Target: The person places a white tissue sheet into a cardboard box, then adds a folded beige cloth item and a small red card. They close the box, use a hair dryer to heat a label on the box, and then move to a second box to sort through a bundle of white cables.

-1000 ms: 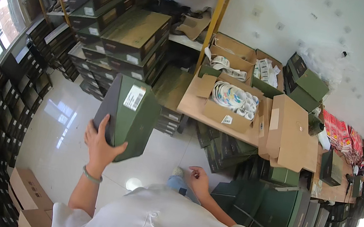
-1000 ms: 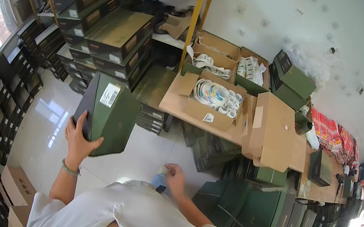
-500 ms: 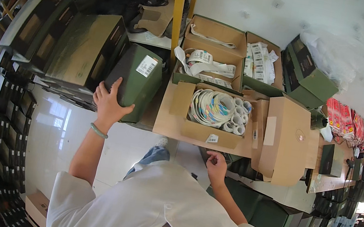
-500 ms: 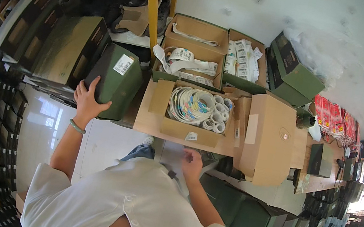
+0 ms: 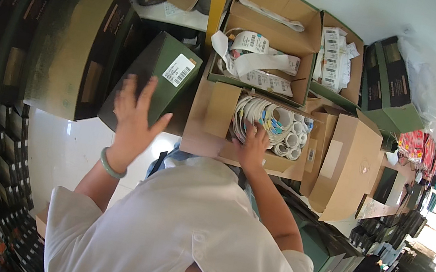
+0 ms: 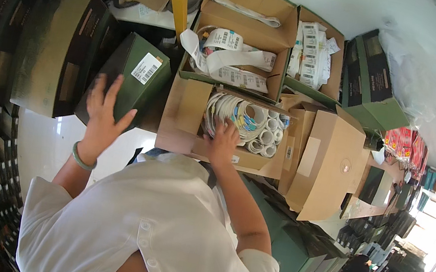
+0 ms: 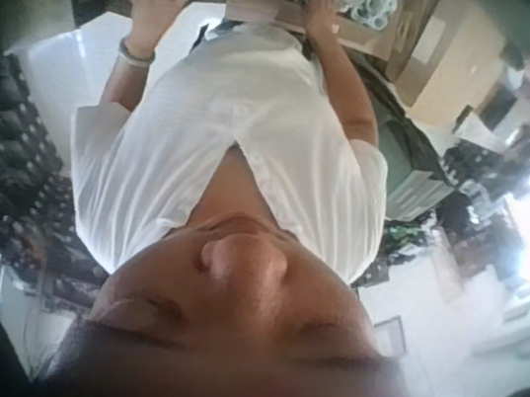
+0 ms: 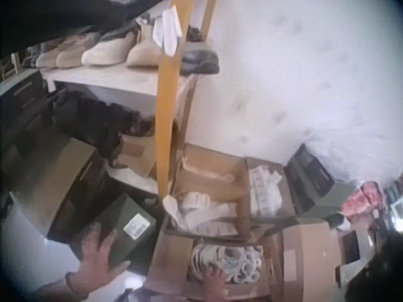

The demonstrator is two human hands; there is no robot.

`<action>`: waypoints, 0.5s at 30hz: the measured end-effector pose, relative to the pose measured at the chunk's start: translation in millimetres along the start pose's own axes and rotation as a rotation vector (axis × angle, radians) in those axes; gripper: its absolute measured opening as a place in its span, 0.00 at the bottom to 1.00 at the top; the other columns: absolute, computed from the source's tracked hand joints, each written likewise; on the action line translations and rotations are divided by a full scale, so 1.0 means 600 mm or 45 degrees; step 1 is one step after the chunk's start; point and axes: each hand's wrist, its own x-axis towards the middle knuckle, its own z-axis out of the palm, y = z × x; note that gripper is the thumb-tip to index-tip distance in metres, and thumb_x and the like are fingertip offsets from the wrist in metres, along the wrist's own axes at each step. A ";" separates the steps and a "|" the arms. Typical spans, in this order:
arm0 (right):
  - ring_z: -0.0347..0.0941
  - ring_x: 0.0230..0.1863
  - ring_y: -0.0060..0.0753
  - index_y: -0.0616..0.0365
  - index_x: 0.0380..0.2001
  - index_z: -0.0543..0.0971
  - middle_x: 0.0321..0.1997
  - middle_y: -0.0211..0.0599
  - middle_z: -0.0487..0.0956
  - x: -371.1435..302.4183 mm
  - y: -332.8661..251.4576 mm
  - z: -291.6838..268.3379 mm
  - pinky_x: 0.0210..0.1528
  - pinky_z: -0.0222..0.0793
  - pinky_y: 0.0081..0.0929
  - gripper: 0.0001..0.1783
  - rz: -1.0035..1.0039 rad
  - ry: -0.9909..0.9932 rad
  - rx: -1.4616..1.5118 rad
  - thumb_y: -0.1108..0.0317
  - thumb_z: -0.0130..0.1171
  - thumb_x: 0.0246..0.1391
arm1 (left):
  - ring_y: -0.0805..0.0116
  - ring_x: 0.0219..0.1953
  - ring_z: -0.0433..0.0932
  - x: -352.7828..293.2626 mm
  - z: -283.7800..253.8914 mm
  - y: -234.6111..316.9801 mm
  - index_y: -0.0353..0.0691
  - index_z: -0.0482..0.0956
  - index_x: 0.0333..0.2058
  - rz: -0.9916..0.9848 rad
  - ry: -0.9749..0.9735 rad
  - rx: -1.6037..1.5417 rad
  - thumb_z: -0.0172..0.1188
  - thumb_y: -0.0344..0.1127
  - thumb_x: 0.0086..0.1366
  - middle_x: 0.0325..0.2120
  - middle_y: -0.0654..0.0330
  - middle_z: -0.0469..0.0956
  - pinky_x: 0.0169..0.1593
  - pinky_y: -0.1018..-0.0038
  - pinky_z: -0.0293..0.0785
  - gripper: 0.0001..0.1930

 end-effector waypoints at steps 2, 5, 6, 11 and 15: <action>0.60 0.62 0.58 0.43 0.66 0.64 0.65 0.48 0.62 0.025 -0.002 0.022 0.63 0.55 0.52 0.46 -0.046 0.010 -0.127 0.67 0.70 0.40 | 0.47 0.63 0.64 -0.002 0.005 0.069 0.41 0.69 0.61 0.079 -0.004 -0.355 0.64 0.31 0.61 0.61 0.46 0.67 0.65 0.59 0.59 0.29; 0.59 0.62 0.60 0.40 0.70 0.58 0.66 0.49 0.59 0.061 0.034 0.031 0.63 0.55 0.53 0.55 -0.059 0.010 -0.275 0.63 0.73 0.37 | 0.50 0.55 0.72 -0.004 0.076 0.115 0.42 0.75 0.54 0.170 -0.131 -0.603 0.61 0.30 0.61 0.51 0.53 0.76 0.60 0.57 0.65 0.21; 0.60 0.61 0.58 0.40 0.69 0.60 0.66 0.48 0.61 0.070 0.049 0.028 0.61 0.57 0.51 0.54 -0.093 0.058 -0.233 0.61 0.75 0.36 | 0.50 0.54 0.72 -0.003 0.096 0.118 0.42 0.76 0.53 0.150 -0.120 -0.514 0.60 0.30 0.61 0.50 0.53 0.77 0.59 0.58 0.66 0.20; 0.61 0.59 0.56 0.39 0.67 0.63 0.65 0.49 0.62 0.088 0.087 0.005 0.59 0.58 0.48 0.52 -0.219 0.027 -0.167 0.62 0.76 0.35 | 0.50 0.49 0.75 -0.004 0.193 0.104 0.42 0.78 0.50 -0.143 -0.057 -0.318 0.58 0.33 0.63 0.46 0.52 0.78 0.55 0.59 0.68 0.16; 0.60 0.59 0.56 0.38 0.67 0.63 0.67 0.50 0.60 0.088 0.100 0.006 0.60 0.56 0.48 0.53 -0.232 -0.003 -0.050 0.63 0.76 0.34 | 0.57 0.38 0.81 -0.008 0.274 0.141 0.39 0.77 0.50 -0.475 -0.384 -0.958 0.57 0.34 0.66 0.39 0.53 0.81 0.43 0.64 0.77 0.14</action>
